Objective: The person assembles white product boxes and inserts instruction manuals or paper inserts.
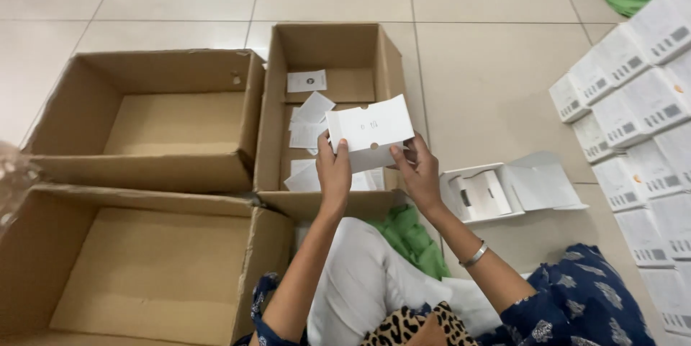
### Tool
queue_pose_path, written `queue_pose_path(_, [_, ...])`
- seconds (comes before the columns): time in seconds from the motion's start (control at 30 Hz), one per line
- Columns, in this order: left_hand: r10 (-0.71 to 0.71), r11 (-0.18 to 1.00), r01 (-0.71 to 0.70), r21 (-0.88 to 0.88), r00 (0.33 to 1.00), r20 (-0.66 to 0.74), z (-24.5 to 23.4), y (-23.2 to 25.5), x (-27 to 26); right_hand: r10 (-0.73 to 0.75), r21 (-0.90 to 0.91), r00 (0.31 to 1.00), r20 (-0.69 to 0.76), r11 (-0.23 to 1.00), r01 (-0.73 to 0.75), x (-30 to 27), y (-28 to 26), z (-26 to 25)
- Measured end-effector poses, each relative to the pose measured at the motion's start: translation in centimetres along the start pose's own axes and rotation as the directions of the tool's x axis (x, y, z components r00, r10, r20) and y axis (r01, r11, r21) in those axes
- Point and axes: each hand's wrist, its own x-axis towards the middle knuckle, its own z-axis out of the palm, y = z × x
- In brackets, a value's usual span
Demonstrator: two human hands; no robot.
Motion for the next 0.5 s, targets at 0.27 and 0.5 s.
queue_pose_path(0.27, [0.128, 0.985, -0.074, 0.159, 0.921, -0.368, -13.8, -1.9, 5.9, -0.093, 0.033, 0.981, 0.173, 0.996, 0.089, 4.6, -0.1, 16.5])
queue_pose_path(0.5, [0.258, 0.954, -0.110, 0.279, 0.774, -0.578, -22.8, -1.7, 12.3, -0.250, -0.036, 0.909, 0.335, 0.960, 0.277, 9.3, 0.2, 29.8])
